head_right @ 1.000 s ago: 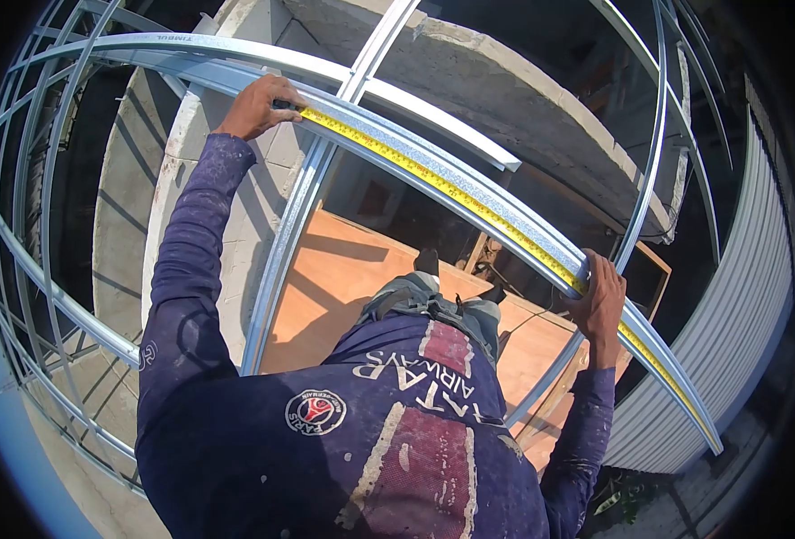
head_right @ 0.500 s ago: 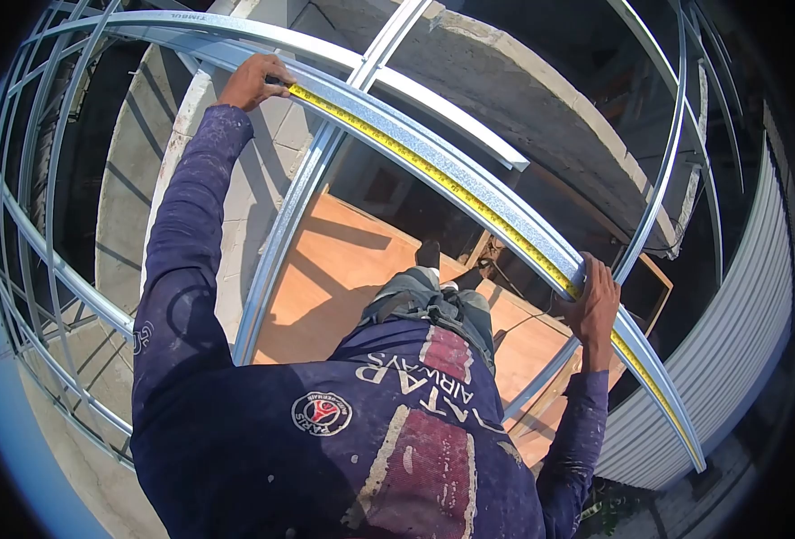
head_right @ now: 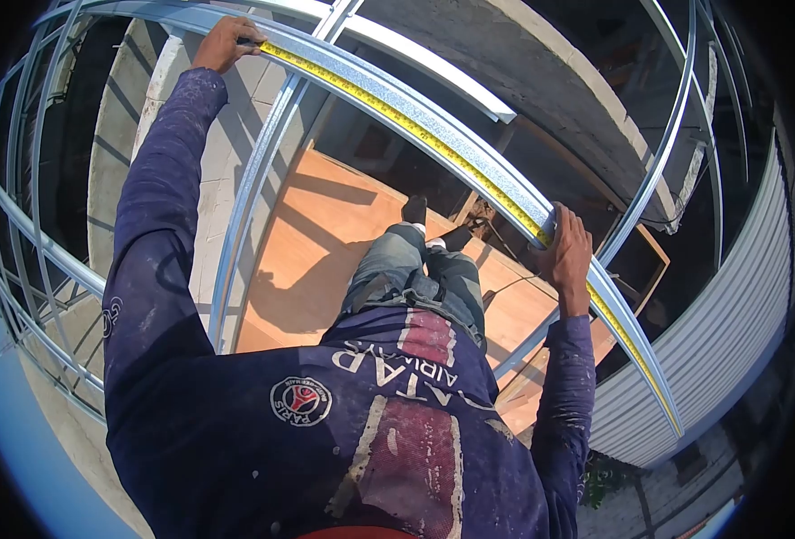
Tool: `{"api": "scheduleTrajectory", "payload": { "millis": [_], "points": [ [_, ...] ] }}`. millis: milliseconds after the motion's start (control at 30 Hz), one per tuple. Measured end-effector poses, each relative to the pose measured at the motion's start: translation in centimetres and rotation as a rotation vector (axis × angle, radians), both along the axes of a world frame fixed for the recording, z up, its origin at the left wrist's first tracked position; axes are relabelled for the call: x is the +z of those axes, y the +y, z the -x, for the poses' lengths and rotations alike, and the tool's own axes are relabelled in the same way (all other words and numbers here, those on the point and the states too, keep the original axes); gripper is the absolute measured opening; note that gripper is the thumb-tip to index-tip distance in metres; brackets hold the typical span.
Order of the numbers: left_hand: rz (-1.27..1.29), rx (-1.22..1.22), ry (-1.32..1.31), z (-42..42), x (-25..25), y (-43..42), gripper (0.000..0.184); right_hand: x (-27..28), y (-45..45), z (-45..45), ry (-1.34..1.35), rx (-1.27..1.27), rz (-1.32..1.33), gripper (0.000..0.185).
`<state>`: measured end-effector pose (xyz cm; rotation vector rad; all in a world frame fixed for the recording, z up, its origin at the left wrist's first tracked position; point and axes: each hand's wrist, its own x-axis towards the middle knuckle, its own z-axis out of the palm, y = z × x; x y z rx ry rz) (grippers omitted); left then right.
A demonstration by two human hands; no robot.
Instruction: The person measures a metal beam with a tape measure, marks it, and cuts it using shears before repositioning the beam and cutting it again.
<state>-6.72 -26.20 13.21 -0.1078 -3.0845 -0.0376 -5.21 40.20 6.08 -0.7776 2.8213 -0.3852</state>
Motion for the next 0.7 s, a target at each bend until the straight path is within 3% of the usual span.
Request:
{"api": "scheduleTrajectory", "payload": {
  "millis": [233,300,433,600,667,700],
  "points": [
    [-0.010,-0.022,-0.074,0.6,0.0,0.0,0.028,-0.4,-0.6,-0.2,-0.040,-0.019,0.007,0.081],
    [0.047,0.155,-0.042,0.6,-1.7,-0.1,0.029,-0.5,-0.6,-0.5,-0.027,-0.040,-0.007,0.079],
    [0.032,0.088,-0.072,0.6,-0.6,0.2,0.032,-0.8,-0.8,-0.7,0.031,-0.029,-0.021,0.076],
    [-0.012,0.011,-0.073,0.5,-0.6,-1.8,0.032,-0.2,-1.7,-1.0,-0.027,-0.123,-0.183,0.080],
    [-0.044,0.085,-0.125,1.0,-0.3,-3.6,0.038,-0.6,-2.5,-1.2,0.009,-0.171,-0.283,0.081],
    [-0.089,0.113,-0.096,1.1,-0.3,-4.5,0.033,-0.6,-2.7,-1.3,-0.059,-0.225,-0.321,0.079]
  ]
}}
